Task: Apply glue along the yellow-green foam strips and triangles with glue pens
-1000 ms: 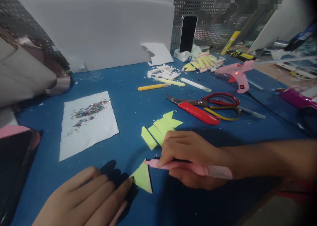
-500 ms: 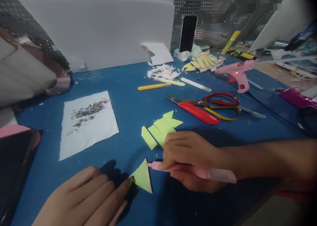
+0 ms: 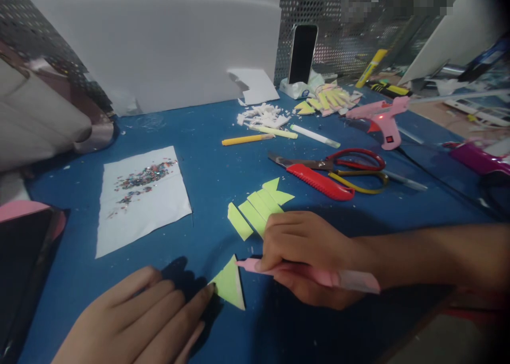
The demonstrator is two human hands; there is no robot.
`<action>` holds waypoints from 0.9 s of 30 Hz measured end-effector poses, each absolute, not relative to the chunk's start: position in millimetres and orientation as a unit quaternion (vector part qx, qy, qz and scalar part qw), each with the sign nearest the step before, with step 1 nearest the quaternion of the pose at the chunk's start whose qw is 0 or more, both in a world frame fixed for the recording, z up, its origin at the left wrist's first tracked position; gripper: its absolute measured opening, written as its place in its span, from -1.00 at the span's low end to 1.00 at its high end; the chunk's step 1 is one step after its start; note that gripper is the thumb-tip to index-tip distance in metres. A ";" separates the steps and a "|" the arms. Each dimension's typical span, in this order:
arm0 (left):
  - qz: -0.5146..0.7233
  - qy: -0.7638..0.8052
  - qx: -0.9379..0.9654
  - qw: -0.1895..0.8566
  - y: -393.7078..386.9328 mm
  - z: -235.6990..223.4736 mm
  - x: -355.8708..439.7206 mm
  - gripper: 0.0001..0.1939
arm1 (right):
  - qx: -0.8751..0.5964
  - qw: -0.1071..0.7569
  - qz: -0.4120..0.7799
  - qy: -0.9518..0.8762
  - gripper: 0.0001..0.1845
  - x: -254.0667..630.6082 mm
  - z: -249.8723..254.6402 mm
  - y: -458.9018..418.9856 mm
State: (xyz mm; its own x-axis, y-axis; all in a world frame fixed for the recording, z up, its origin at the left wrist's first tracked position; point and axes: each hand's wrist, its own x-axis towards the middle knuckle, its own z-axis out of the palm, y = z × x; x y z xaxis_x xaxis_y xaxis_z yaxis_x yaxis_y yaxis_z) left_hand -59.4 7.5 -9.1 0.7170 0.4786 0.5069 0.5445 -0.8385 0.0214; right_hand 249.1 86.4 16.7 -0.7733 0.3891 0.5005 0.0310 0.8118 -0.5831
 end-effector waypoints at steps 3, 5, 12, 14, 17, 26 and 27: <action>-0.238 -0.268 -0.929 0.092 8.3 -9.4 -59.3 -0.72 | -0.112 0.323 0.280 -0.897 -0.92 249.0 17.5 87.1; -0.239 -0.271 -0.928 0.094 8.7 -9.9 -58.6 -0.73 | -0.112 0.327 0.278 -0.896 -0.92 248.9 17.8 87.3; -0.253 -0.288 -0.920 0.080 5.1 -10.9 -57.4 -0.71 | -0.107 0.346 0.276 -0.890 -0.92 247.8 16.7 86.1; -0.252 -0.289 -0.919 0.087 4.5 -11.4 -58.8 -0.72 | -0.109 0.345 0.276 -0.891 -0.91 247.5 16.3 85.7; -0.247 -0.285 -0.921 0.094 5.2 -12.5 -60.3 -0.72 | -0.110 0.340 0.275 -0.893 -0.91 247.3 16.2 85.4; -0.229 -0.262 -0.932 0.101 8.7 -7.6 -58.7 -0.74 | -0.117 0.337 0.269 -0.894 -0.92 248.0 16.9 85.7; -0.225 -0.259 -0.934 0.100 8.5 -7.7 -59.3 -0.74 | -0.117 0.336 0.269 -0.895 -0.91 248.2 17.3 85.7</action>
State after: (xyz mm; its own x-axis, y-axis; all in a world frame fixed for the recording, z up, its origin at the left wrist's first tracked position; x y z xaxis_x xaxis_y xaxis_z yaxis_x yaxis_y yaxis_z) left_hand -59.3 8.5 -7.7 0.7643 0.4390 0.4724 0.5291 -0.8457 -0.0702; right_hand 248.2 85.7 17.3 -0.7469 0.3906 0.5381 0.0286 0.8274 -0.5609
